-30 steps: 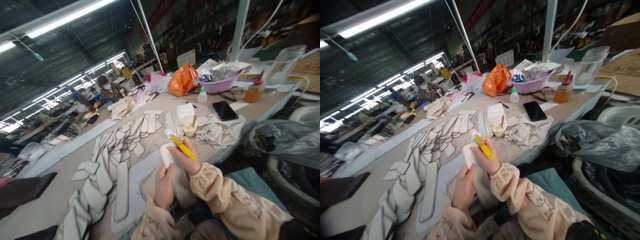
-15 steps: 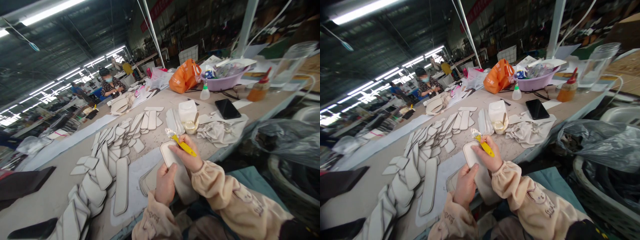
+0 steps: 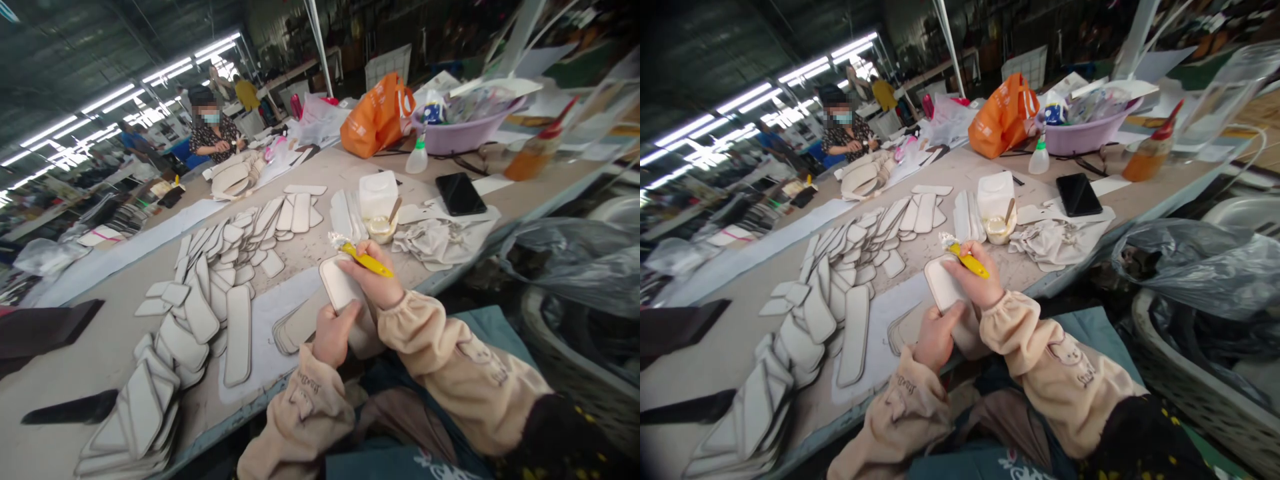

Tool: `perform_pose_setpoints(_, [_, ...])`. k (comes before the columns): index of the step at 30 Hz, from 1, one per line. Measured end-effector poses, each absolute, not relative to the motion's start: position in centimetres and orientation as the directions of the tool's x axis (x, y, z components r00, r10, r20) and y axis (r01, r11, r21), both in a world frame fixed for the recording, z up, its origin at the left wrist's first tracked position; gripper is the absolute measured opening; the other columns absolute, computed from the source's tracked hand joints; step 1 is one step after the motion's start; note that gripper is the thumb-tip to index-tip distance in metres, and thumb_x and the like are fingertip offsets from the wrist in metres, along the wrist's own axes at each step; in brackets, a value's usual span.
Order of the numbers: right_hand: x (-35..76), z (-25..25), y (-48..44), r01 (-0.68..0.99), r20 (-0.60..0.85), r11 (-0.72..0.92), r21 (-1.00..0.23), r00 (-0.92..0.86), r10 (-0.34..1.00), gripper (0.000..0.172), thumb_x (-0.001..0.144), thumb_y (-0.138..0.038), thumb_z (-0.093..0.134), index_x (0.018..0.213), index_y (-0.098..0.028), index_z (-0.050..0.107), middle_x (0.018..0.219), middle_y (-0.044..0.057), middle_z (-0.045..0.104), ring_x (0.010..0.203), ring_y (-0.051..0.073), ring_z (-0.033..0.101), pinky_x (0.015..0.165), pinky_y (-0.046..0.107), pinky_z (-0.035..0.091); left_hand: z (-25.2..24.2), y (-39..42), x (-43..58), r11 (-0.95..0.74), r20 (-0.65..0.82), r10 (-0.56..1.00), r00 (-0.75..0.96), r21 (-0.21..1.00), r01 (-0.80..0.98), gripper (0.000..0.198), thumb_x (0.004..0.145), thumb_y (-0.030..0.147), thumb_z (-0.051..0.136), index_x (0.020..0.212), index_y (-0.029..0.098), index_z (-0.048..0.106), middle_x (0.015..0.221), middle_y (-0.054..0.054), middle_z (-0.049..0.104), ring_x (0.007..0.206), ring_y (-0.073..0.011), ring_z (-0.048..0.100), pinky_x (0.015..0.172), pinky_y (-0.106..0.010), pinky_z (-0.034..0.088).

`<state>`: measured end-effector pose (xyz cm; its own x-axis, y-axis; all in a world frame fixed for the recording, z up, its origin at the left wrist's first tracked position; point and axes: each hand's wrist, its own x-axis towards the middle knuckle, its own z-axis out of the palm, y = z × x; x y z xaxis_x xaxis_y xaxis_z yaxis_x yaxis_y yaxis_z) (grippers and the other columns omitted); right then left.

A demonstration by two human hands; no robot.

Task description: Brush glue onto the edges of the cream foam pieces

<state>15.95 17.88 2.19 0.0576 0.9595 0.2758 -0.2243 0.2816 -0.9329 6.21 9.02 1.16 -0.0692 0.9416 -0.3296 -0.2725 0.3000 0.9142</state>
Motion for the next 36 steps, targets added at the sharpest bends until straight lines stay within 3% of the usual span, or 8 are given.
perform_pose_setpoints(5, [15.8, 1.3, 18.4, -0.341, 0.179, 0.190, -0.921, 0.065, 0.982, 0.039, 0.068, -0.033, 0.077, 0.079, -0.024, 0.041, 0.070, -0.007, 0.044, 0.062, 0.010, 0.044, 0.058, 0.022, 0.037, 0.0, 7.4, 6.7, 0.437, -0.452, 0.892, 0.015, 0.853, -0.284, 0.034, 0.065, 0.032, 0.080, 0.092, 0.012, 0.073, 0.080, -0.008, 0.073, 0.065, -0.0194, 0.065, 0.062, -0.030, 0.051])
perform_pose_setpoints(11, [16.4, 0.9, 19.2, -0.309, 0.194, 0.195, -0.931, 0.036, 0.980, 0.042, 0.067, -0.034, 0.078, 0.081, -0.025, 0.039, 0.064, -0.008, 0.040, 0.055, 0.009, 0.041, 0.054, 0.023, 0.033, -1.7, 5.5, 5.8, 0.497, -0.502, 0.861, 0.082, 0.797, -0.342, 0.038, 0.059, 0.033, 0.084, 0.089, 0.012, 0.072, 0.078, -0.007, 0.072, 0.063, -0.0185, 0.064, 0.061, -0.031, 0.051])
perform_pose_setpoints(17, [16.7, 0.4, 20.0, -0.282, 0.234, 0.236, -0.930, 0.040, 0.971, 0.040, 0.069, -0.033, 0.076, 0.083, -0.025, 0.040, 0.068, -0.007, 0.042, 0.058, 0.010, 0.043, 0.056, 0.024, 0.035, -2.2, 4.5, 5.2, 0.450, -0.455, 0.885, 0.093, 0.788, -0.420, 0.036, 0.071, 0.039, 0.077, 0.095, 0.012, 0.071, 0.079, -0.007, 0.072, 0.066, -0.0158, 0.062, 0.063, -0.028, 0.049])
perform_pose_setpoints(22, [16.1, 0.7, 19.2, -0.231, 0.204, 0.181, -0.956, -0.084, 0.975, 0.044, 0.063, -0.031, 0.080, 0.081, -0.025, 0.040, 0.061, -0.009, 0.038, 0.052, 0.009, 0.036, 0.048, 0.024, 0.029, -2.1, 4.6, 5.3, 0.384, -0.416, 0.909, 0.010, 0.829, -0.406, 0.032, 0.070, 0.033, 0.078, 0.093, 0.012, 0.070, 0.081, -0.006, 0.072, 0.069, -0.0151, 0.061, 0.065, -0.027, 0.048])
perform_pose_setpoints(26, [16.0, 0.7, 19.0, -0.174, 0.184, 0.171, -0.970, -0.059, 0.981, 0.045, 0.063, -0.031, 0.081, 0.081, -0.025, 0.041, 0.060, -0.009, 0.038, 0.052, 0.009, 0.036, 0.048, 0.024, 0.029, -1.9, 4.7, 5.4, 0.385, -0.418, 0.908, -0.003, 0.838, -0.387, 0.034, 0.068, 0.030, 0.079, 0.095, 0.012, 0.069, 0.085, -0.007, 0.071, 0.071, -0.0162, 0.062, 0.067, -0.029, 0.049])
perform_pose_setpoints(36, [16.0, 0.4, 18.9, -0.227, 0.191, 0.177, -0.957, -0.038, 0.981, 0.046, 0.062, -0.033, 0.081, 0.082, -0.025, 0.040, 0.062, -0.009, 0.037, 0.052, 0.009, 0.036, 0.048, 0.024, 0.029, -1.6, 4.6, 5.7, 0.373, -0.402, 0.916, -0.001, 0.850, -0.372, 0.037, 0.067, 0.032, 0.080, 0.096, 0.012, 0.069, 0.086, -0.006, 0.071, 0.071, -0.0157, 0.061, 0.066, -0.027, 0.049])
